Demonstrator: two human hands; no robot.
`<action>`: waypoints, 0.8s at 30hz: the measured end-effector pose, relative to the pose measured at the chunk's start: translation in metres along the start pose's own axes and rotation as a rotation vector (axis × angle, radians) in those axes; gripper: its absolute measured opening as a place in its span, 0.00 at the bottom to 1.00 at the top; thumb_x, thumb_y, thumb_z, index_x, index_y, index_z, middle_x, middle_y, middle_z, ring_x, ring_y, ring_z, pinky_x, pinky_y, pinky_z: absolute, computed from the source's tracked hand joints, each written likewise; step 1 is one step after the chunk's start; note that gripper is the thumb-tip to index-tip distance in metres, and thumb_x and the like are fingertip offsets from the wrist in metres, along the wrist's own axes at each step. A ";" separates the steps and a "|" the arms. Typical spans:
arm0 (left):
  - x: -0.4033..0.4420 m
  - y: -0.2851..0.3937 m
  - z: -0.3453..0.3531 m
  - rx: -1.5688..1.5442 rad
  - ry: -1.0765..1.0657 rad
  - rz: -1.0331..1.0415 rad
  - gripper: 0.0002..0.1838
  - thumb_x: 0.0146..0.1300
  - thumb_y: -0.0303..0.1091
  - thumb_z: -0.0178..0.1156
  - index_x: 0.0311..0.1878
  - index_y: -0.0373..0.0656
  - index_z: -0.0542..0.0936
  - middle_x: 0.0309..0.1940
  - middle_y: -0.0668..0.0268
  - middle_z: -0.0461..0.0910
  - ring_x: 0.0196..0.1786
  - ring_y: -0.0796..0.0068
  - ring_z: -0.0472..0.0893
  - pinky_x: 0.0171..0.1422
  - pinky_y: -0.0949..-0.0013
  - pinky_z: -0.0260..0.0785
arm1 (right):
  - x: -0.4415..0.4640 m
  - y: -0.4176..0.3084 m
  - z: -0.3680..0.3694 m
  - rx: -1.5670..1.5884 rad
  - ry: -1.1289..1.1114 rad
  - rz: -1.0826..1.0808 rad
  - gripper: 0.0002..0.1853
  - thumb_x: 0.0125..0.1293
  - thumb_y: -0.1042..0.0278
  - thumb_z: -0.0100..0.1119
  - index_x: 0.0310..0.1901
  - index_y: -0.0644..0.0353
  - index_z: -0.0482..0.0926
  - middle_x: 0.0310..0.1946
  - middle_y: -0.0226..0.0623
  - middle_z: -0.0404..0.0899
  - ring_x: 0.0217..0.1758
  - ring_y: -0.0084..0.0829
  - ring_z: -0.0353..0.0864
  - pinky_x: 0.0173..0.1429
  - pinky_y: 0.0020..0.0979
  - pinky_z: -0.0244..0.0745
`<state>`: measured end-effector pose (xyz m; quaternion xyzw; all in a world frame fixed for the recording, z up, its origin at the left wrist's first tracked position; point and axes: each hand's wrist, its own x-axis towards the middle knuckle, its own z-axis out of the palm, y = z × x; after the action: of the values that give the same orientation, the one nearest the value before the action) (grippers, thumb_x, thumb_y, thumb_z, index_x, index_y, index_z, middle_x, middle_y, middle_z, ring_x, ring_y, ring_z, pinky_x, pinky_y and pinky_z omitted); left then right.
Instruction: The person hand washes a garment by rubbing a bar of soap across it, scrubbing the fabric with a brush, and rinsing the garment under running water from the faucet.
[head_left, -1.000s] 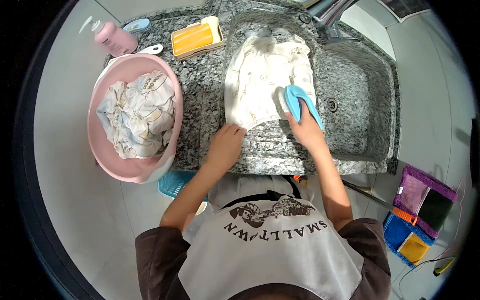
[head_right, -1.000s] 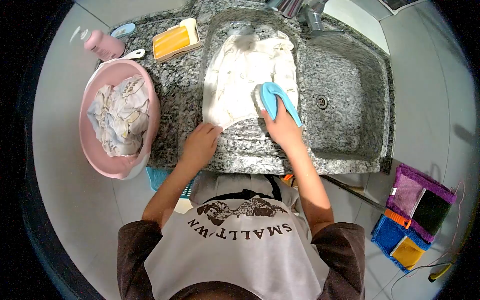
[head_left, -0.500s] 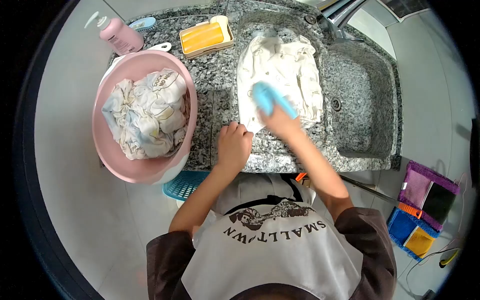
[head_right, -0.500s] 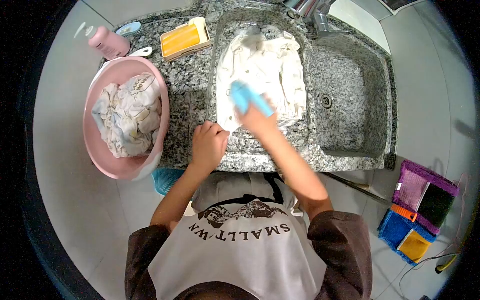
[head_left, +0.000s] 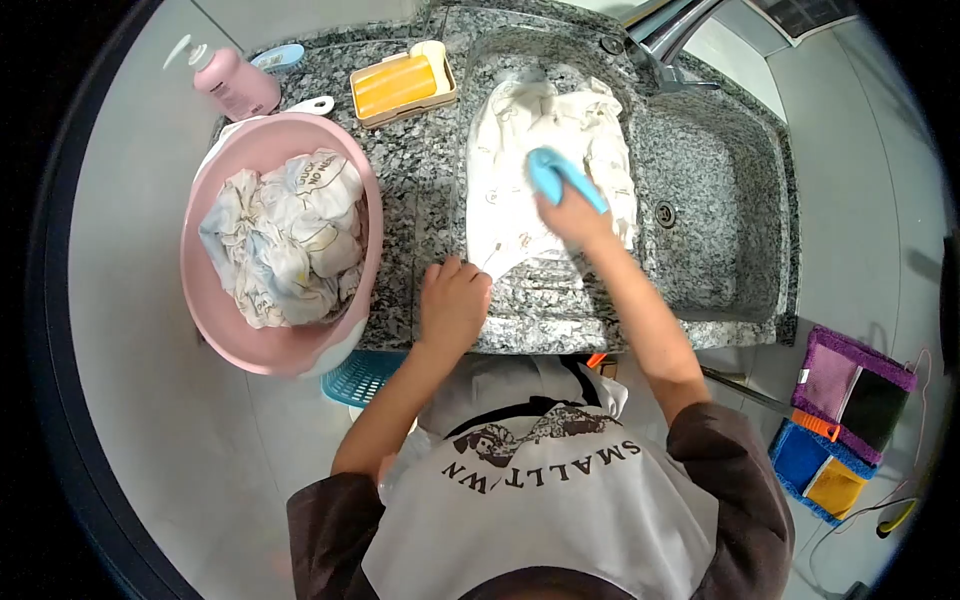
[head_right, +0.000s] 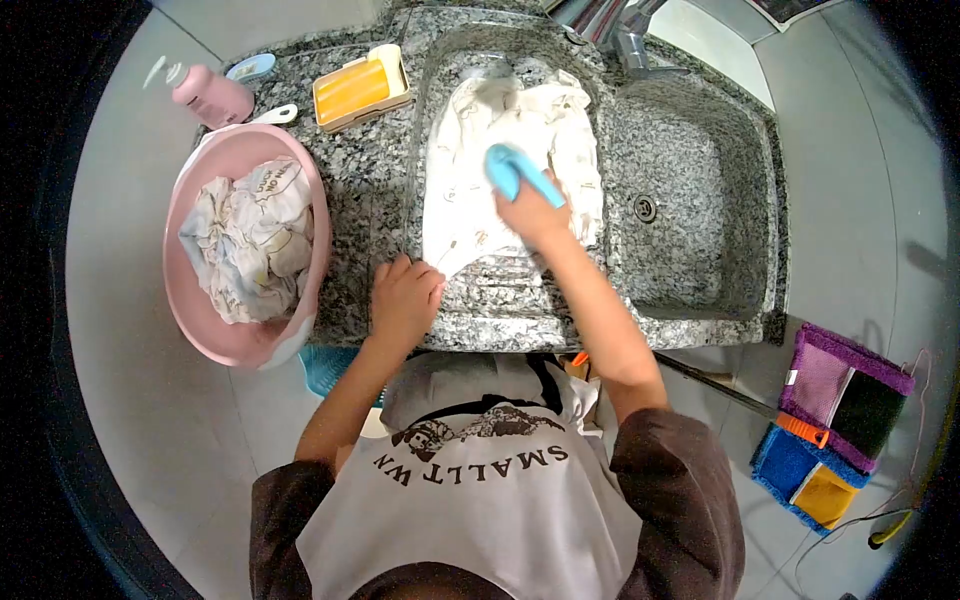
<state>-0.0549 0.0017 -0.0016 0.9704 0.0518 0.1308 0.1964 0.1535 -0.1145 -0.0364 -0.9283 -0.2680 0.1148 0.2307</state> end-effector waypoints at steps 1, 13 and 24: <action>0.001 0.000 0.002 0.013 -0.003 -0.004 0.02 0.44 0.31 0.61 0.23 0.46 0.77 0.26 0.70 0.74 0.39 0.70 0.70 0.42 0.66 0.60 | -0.002 -0.005 -0.008 -0.037 -0.025 0.045 0.26 0.54 0.53 0.53 0.56 0.49 0.68 0.45 0.50 0.74 0.49 0.47 0.74 0.52 0.42 0.71; 0.036 0.015 -0.013 0.117 -0.297 -0.059 0.06 0.47 0.35 0.61 0.27 0.45 0.79 0.29 0.67 0.75 0.41 0.68 0.71 0.46 0.64 0.60 | 0.002 0.034 -0.073 0.026 -0.063 0.167 0.38 0.55 0.48 0.53 0.64 0.60 0.55 0.60 0.53 0.61 0.63 0.48 0.61 0.65 0.38 0.57; 0.112 0.032 0.190 -1.223 -0.208 0.001 0.17 0.57 0.38 0.58 0.48 0.39 0.74 0.44 0.60 0.74 0.48 0.66 0.73 0.53 0.64 0.66 | -0.037 0.088 -0.127 0.402 0.017 0.176 0.45 0.57 0.46 0.56 0.65 0.71 0.49 0.66 0.55 0.49 0.71 0.44 0.47 0.71 0.33 0.42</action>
<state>0.1061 -0.0811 -0.1319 0.6900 -0.0524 0.0416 0.7207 0.2049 -0.2473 0.0342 -0.8843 -0.1555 0.1781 0.4026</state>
